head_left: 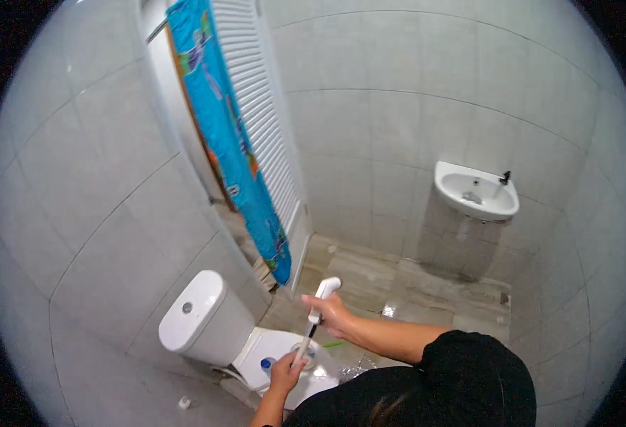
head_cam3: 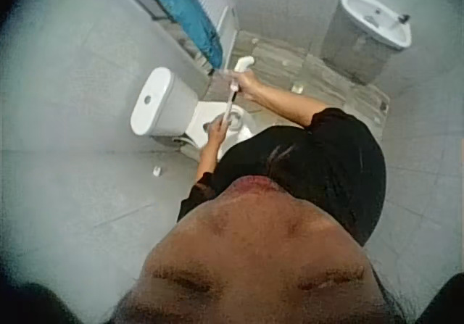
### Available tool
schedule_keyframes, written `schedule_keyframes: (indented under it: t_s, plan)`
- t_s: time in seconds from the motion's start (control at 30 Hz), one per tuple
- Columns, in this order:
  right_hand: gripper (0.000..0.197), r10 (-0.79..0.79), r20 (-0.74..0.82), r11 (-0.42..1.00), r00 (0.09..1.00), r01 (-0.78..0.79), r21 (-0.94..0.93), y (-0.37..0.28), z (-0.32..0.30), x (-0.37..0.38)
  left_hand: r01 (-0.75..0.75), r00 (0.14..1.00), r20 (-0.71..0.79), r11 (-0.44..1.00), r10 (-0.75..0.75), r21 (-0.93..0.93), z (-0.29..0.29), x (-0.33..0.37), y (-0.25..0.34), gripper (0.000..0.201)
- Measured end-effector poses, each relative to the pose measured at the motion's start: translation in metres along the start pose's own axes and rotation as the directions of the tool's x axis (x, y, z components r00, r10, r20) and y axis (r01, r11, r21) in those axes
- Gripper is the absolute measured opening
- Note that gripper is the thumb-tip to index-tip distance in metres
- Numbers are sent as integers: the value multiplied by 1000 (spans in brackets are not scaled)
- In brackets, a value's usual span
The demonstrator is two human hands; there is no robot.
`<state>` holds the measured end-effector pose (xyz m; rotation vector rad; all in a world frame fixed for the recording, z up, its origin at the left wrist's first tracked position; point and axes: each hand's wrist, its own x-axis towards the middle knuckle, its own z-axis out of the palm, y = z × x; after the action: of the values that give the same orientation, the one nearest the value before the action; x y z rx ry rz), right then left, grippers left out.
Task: The person scrubs a white wall-mounted sink with a soapy cloth, rinsing it thoroughly under running water. They then use a handheld bidet sprayer to wash the tiled floor and the toilet area, moving the spray nozzle around the room.
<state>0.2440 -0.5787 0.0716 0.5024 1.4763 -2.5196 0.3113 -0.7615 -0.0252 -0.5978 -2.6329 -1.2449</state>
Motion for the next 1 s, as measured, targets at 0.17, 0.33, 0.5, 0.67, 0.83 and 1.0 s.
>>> schedule_keyframes:
  t_s: [0.17, 0.33, 0.5, 0.67, 0.83, 1.0]
  plan:
    - [20, 67, 131, 998, 989, -67, -4, 29, -96, -43, 350, 770, 605, 927, -203, -134, 50, 10, 35, 29]
    - [14, 47, -68, 995, 997, -41, 88, 43, -154, -76, 658, 448, 893, 693, -46, -295, 95, 35, 76, 31]
    - [13, 76, -377, 985, 923, -11, 173, 67, -195, -80, 130, 641, 765, 975, 57, -181, 160, 16, 53, 35]
    - [18, -73, -391, 975, 918, 149, 166, 59, -175, -107, 102, 630, 773, 978, 77, -181, 151, 15, 74, 38]
    - [21, -188, -204, 982, 961, 180, -56, 58, -164, -121, 1, 571, 795, 968, 206, -252, 133, 32, 77, 45]
    - [25, -357, -128, 915, 925, 319, -247, 49, -140, -119, -24, 600, 753, 946, 271, -322, 122, 50, 80, 40]
